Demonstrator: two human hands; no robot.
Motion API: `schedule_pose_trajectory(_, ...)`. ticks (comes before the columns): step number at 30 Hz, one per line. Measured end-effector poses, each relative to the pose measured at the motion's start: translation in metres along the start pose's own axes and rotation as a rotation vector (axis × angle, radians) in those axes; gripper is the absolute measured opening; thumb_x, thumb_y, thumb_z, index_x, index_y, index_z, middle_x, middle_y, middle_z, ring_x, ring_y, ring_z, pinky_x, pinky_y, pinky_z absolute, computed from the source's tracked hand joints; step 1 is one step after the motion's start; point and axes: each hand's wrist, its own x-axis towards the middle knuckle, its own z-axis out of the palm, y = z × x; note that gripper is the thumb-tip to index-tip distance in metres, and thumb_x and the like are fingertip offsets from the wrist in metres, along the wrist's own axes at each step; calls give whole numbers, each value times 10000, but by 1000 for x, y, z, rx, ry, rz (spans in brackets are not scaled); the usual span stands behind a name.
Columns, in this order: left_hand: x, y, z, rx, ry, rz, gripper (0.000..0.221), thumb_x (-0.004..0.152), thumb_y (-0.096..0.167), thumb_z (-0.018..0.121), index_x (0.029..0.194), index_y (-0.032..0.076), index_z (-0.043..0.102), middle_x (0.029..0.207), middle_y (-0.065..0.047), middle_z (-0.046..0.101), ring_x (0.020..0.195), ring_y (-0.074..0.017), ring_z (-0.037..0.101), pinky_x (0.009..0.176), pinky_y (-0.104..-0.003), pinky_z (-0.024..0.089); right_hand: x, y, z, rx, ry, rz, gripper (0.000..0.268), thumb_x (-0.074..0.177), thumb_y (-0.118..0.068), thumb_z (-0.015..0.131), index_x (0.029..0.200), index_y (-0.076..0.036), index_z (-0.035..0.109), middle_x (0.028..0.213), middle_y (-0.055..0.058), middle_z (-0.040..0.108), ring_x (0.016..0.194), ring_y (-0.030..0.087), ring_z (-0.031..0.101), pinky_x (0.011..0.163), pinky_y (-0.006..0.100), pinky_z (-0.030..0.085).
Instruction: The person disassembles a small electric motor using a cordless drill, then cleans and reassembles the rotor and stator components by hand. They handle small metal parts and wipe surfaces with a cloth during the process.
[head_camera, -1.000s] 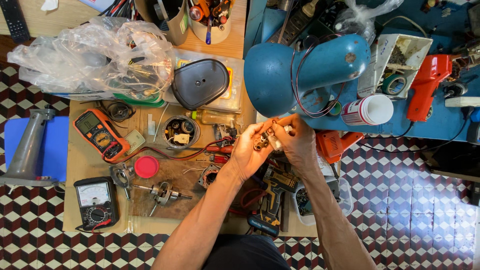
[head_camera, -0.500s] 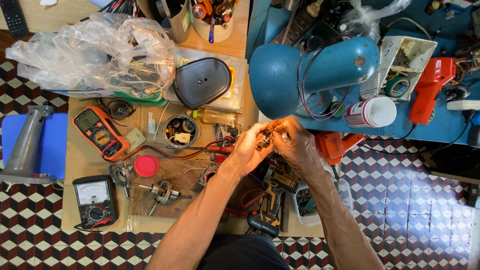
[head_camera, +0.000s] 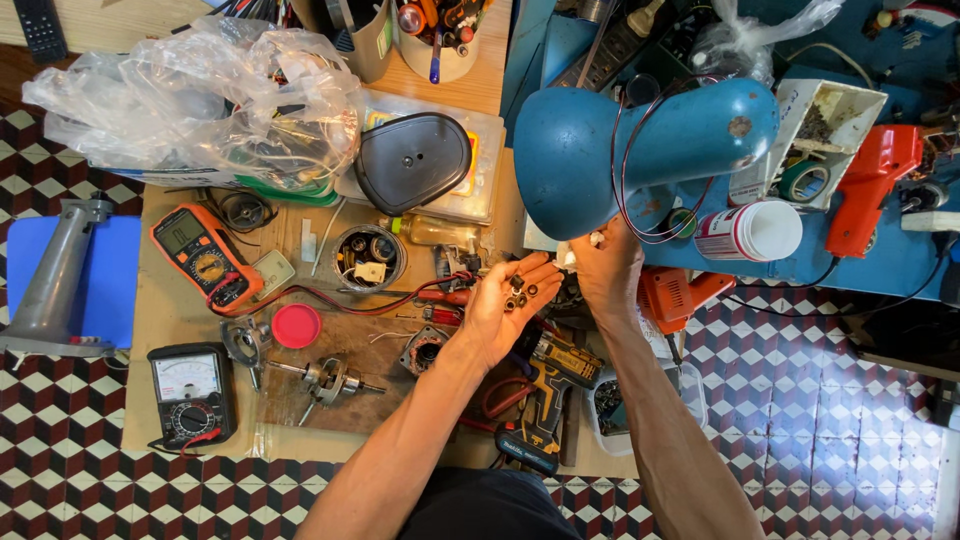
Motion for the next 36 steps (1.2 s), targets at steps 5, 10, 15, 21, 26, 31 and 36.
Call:
schedule_pose_trajectory(5, -12, 3, -4, -20, -15, 17, 506, 1029, 218, 343, 1402, -81, 506, 1346, -227, 639, 1161, -278, 671, 1027, -374, 559, -11, -10, -11, -44, -2, 167, 205, 943, -108, 780, 894, -8, 608, 819, 93, 695, 721, 141, 652, 682, 309, 540)
schedule_pose_trajectory(10, -16, 4, -5, 14, -7, 38, 476, 1031, 226, 413, 1378, -75, 540, 1308, -211, 662, 1143, -263, 675, 1013, -362, 576, -39, -33, -42, 241, 40, 468, 158, 890, -159, 757, 894, -28, 669, 836, 29, 698, 707, 91, 606, 582, 274, 520)
schedule_pose_trajectory(15, -22, -4, -3, 101, -84, 24, 388, 977, 210, 632, 1269, -45, 649, 1222, -132, 701, 1072, -180, 690, 967, -312, 580, -57, -45, -62, 382, -160, 610, 159, 853, -147, 769, 953, -29, 734, 843, 19, 704, 737, 77, 616, 649, 230, 495)
schedule_pose_trajectory(21, -22, -19, -6, 278, -168, 9, 287, 945, 244, 726, 1124, 20, 739, 1032, -19, 723, 935, -103, 655, 859, -244, 559, -64, -50, -59, 351, -253, 652, 219, 859, -166, 755, 1024, -24, 775, 854, 21, 723, 709, 75, 584, 623, 226, 471)
schedule_pose_trajectory(26, -15, -27, -6, 192, -94, 23, 217, 936, 187, 741, 1079, 25, 722, 973, -37, 732, 874, -113, 668, 833, -243, 567, -68, -50, -68, 409, -181, 628, 242, 898, -203, 729, 1047, -22, 788, 860, 39, 738, 728, 64, 628, 633, 219, 491)
schedule_pose_trajectory(31, -16, -21, -4, 193, -23, 33, 208, 941, 195, 732, 1063, 30, 701, 972, -49, 733, 850, -111, 675, 817, -249, 570, -38, -15, -120, 437, 388, 811, 476, 939, -316, 689, 1243, 50, 674, 846, 83, 665, 660, 149, 619, 570, 312, 486)
schedule_pose_trajectory(36, -25, -5, 0, 152, 27, 63, 244, 943, 224, 736, 1059, 12, 707, 966, -70, 713, 847, -130, 667, 803, -268, 568, 7, 37, -152, -54, 266, 507, 862, 792, -316, 864, 1440, 35, 416, 946, 130, 707, 822, 158, 663, 748, 309, 545)
